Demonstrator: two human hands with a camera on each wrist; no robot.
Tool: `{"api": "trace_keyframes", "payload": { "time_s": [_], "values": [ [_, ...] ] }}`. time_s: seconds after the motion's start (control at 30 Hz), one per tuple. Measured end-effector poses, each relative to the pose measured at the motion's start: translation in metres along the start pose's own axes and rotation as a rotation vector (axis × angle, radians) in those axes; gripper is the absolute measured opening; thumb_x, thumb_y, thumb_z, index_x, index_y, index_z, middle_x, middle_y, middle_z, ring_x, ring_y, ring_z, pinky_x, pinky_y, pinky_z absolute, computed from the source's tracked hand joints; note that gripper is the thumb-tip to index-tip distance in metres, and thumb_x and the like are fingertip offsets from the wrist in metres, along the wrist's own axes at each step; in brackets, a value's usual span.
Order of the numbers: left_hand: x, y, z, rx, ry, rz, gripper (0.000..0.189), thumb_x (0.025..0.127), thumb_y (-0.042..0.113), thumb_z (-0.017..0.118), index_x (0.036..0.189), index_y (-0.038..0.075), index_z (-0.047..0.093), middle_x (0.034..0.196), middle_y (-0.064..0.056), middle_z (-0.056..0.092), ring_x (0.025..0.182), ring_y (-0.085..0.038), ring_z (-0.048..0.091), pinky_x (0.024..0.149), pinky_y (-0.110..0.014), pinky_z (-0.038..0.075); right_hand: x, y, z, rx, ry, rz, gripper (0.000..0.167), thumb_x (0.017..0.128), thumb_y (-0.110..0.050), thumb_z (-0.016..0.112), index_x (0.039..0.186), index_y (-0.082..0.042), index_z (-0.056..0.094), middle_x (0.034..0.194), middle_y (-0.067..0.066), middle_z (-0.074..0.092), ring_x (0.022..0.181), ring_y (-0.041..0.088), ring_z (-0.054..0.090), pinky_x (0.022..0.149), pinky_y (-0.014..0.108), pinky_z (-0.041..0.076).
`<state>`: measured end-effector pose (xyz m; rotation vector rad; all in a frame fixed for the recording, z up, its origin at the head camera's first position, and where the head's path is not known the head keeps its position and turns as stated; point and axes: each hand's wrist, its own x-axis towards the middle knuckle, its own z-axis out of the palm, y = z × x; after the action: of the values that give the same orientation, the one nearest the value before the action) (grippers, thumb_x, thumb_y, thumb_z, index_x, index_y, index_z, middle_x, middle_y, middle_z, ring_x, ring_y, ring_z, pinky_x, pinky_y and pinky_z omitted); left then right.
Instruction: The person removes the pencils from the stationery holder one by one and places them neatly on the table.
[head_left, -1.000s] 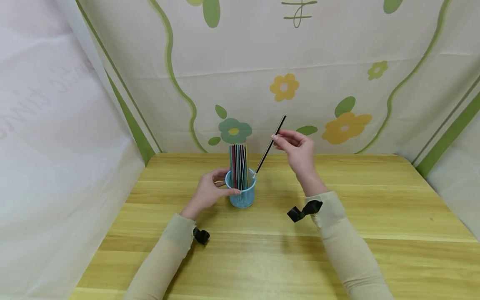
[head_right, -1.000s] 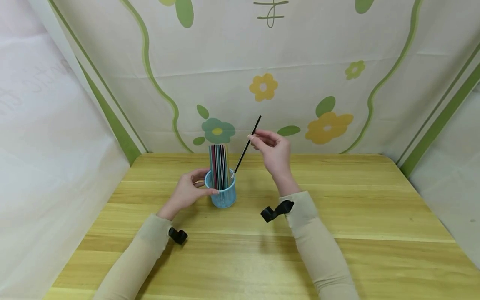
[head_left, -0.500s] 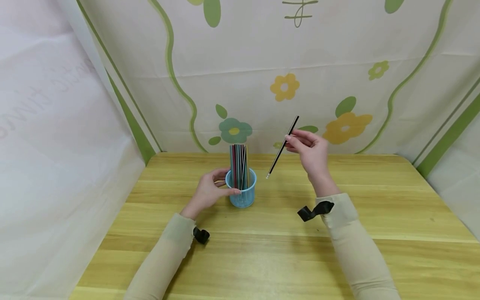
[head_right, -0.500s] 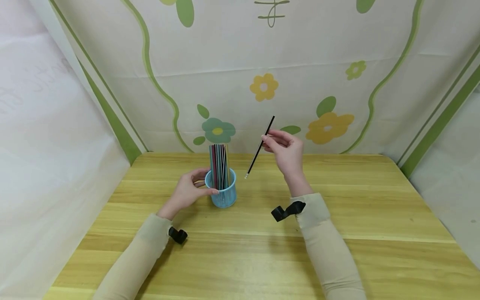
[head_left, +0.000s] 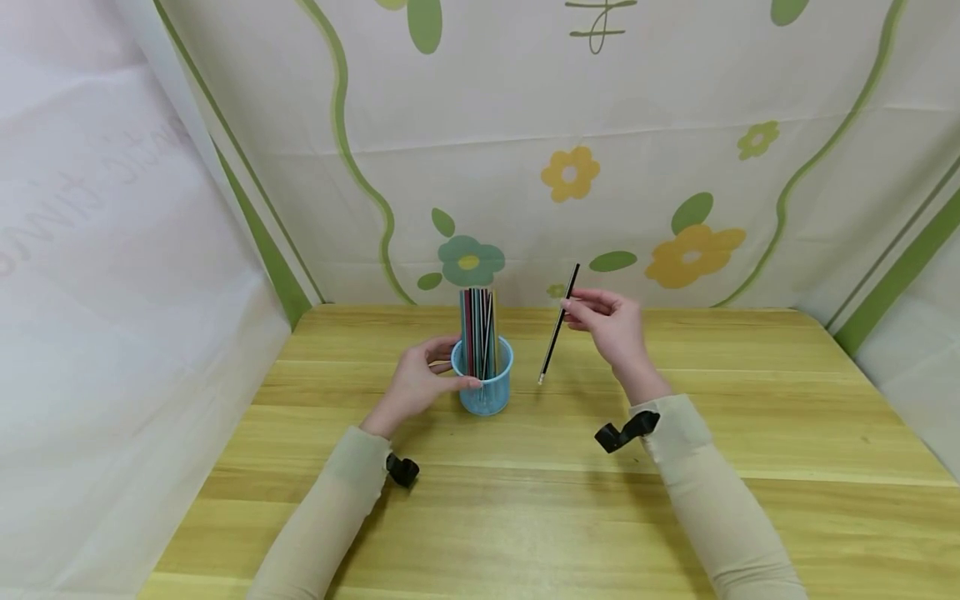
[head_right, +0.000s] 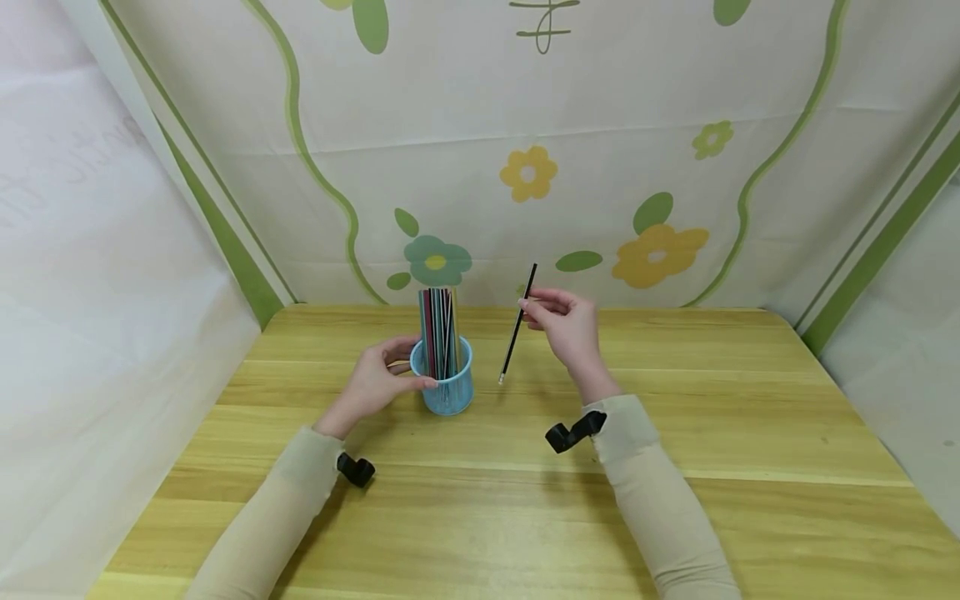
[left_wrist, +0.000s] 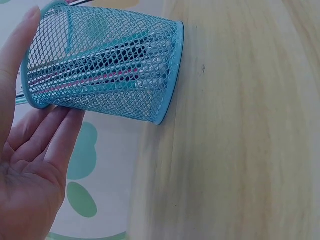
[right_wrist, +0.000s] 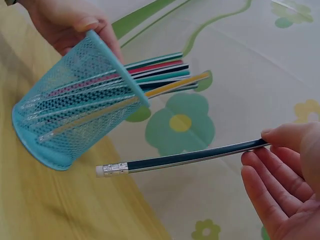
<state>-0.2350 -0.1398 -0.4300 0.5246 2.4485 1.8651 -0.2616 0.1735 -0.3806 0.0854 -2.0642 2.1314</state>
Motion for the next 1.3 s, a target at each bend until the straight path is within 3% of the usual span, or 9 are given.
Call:
{"api": "trace_keyframes", "payload": {
  "time_s": [0.43,0.57,0.73,1.03,1.3],
  "values": [
    [0.000,0.000,-0.001,0.005,-0.006,0.000,0.072,0.073,0.020,0.096,0.134,0.004,0.062,0.122,-0.010,0.067,0.112,-0.026,0.065,0.101,-0.048,0.052,0.005,0.036,0.008,-0.105,-0.163,0.212,0.041,0.093,-0.015,0.078,0.125,0.007,0.067,0.110,0.019,0.073,0.086,0.025,0.075,0.087,0.049,0.059],
    [0.000,-0.001,-0.001,0.000,-0.005,-0.002,0.072,0.072,0.021,0.096,0.134,0.005,0.063,0.121,-0.009,0.068,0.112,-0.025,0.066,0.101,-0.048,0.053,0.007,0.044,0.013,-0.130,-0.204,0.245,0.039,0.093,-0.011,0.077,0.124,0.010,0.066,0.107,0.020,0.074,0.088,0.033,0.074,0.088,0.053,0.058],
    [0.000,-0.002,-0.001,-0.003,-0.004,-0.004,0.072,0.072,0.022,0.096,0.134,0.005,0.063,0.121,-0.008,0.068,0.112,-0.025,0.066,0.101,-0.048,0.053,0.009,0.055,0.019,-0.164,-0.241,0.252,0.035,0.093,-0.008,0.076,0.122,0.011,0.067,0.105,0.020,0.074,0.084,0.029,0.074,0.083,0.048,0.061],
    [0.000,-0.002,-0.002,-0.018,-0.012,0.002,0.071,0.072,0.021,0.096,0.133,0.005,0.063,0.121,-0.010,0.067,0.112,-0.027,0.066,0.101,-0.052,0.052,0.010,0.070,0.026,-0.192,-0.237,0.344,0.032,0.093,-0.006,0.075,0.121,0.009,0.069,0.103,0.020,0.074,0.077,0.020,0.072,0.077,0.035,0.063],
    [0.001,-0.003,-0.003,-0.014,-0.014,0.006,0.069,0.073,0.022,0.096,0.132,0.006,0.064,0.120,-0.008,0.068,0.111,-0.025,0.066,0.101,-0.051,0.052,0.006,0.074,0.030,-0.193,-0.213,0.391,0.032,0.092,-0.002,0.074,0.121,0.012,0.067,0.101,0.023,0.073,0.073,0.021,0.072,0.072,0.034,0.064]
  ]
}}
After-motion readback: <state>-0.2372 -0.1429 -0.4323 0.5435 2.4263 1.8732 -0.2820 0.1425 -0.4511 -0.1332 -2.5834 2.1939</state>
